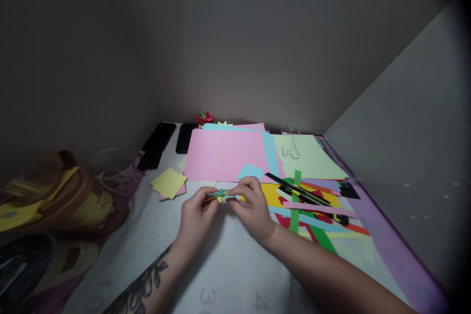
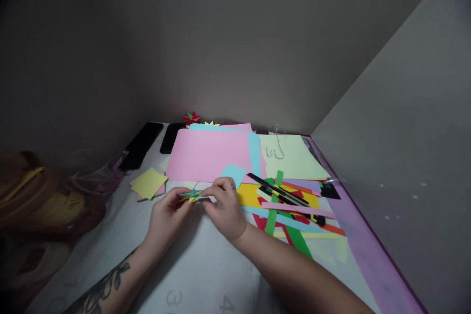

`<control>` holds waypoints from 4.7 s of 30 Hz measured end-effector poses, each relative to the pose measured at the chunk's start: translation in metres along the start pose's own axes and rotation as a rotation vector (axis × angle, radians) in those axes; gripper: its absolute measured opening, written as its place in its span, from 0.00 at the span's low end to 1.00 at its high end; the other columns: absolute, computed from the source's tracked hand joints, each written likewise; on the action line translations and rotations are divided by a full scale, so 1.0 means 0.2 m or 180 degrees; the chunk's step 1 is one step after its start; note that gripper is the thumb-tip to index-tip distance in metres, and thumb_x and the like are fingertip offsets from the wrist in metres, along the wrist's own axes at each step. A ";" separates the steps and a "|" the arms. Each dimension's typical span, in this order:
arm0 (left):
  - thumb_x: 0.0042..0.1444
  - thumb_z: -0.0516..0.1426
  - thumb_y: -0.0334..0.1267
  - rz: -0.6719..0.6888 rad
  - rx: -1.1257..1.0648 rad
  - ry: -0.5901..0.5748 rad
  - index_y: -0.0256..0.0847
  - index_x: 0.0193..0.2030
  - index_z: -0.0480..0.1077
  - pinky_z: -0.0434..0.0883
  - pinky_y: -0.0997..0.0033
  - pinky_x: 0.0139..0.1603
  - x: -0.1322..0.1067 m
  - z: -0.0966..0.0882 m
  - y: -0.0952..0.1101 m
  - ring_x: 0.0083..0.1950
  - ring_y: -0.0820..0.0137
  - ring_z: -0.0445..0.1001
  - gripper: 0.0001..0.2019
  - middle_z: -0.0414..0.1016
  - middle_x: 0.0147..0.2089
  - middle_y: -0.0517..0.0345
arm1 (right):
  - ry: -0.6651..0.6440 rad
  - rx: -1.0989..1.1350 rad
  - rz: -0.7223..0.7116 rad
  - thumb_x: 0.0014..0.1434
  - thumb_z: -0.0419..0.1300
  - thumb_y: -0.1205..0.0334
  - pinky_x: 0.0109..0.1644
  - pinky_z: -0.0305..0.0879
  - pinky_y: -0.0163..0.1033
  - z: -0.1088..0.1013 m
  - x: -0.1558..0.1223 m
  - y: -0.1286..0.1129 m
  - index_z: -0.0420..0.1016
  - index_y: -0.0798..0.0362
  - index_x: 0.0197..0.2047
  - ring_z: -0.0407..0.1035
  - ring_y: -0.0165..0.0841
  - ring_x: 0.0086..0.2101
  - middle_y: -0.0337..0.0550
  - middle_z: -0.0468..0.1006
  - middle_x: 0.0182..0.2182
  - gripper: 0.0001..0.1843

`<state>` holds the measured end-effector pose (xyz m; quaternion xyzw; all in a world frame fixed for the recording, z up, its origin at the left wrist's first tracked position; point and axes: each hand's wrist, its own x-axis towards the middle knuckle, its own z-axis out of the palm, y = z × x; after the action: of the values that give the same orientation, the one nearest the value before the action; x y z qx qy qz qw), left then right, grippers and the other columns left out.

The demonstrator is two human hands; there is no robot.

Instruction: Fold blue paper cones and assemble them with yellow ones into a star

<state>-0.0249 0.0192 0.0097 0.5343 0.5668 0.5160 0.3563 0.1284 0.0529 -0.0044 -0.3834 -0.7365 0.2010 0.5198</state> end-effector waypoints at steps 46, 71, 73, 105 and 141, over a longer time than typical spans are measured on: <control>0.53 0.58 0.38 -0.0714 -0.0880 -0.0100 0.39 0.36 0.71 0.70 0.73 0.39 -0.02 0.11 -0.05 0.36 0.71 0.72 0.06 0.74 0.34 0.58 | -0.0153 0.1080 0.1918 0.54 0.56 0.58 0.29 0.56 0.33 0.12 0.04 0.07 0.59 0.51 0.30 0.57 0.27 0.24 0.32 0.58 0.23 0.09; 0.57 0.54 0.38 -0.0447 -0.0247 -0.0179 0.40 0.44 0.65 0.69 0.71 0.39 -0.02 0.09 -0.06 0.37 0.68 0.74 0.09 0.76 0.38 0.55 | -0.0078 0.1295 0.1898 0.53 0.56 0.55 0.27 0.57 0.32 0.13 0.03 0.08 0.60 0.50 0.29 0.58 0.27 0.23 0.32 0.59 0.22 0.10; 0.56 0.54 0.38 -0.0383 -0.0139 -0.0164 0.39 0.43 0.68 0.69 0.70 0.41 -0.02 0.09 -0.05 0.39 0.67 0.74 0.09 0.76 0.40 0.53 | -0.0058 0.1282 0.1879 0.53 0.56 0.55 0.27 0.57 0.32 0.13 0.03 0.08 0.61 0.50 0.29 0.58 0.27 0.23 0.32 0.59 0.22 0.10; 0.53 0.53 0.29 0.0550 0.0510 -0.0382 0.45 0.42 0.75 0.67 0.65 0.52 -0.05 0.06 -0.05 0.48 0.63 0.75 0.13 0.78 0.46 0.53 | -0.0142 0.1654 0.2001 0.51 0.59 0.55 0.31 0.61 0.34 0.13 0.03 0.10 0.65 0.52 0.31 0.63 0.29 0.26 0.34 0.66 0.25 0.10; 0.46 0.61 0.37 -0.0844 -0.0790 -0.0308 0.37 0.41 0.72 0.62 0.78 0.26 0.07 0.01 -0.07 0.25 0.76 0.66 0.14 0.73 0.29 0.60 | -0.0213 0.1630 0.1976 0.52 0.59 0.63 0.28 0.59 0.32 0.09 0.00 0.08 0.67 0.51 0.42 0.62 0.26 0.25 0.32 0.64 0.25 0.13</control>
<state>-0.0291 0.0344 -0.0030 0.4309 0.5465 0.5043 0.5113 0.1180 0.0648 -0.0218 -0.4390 -0.5283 0.5377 0.4889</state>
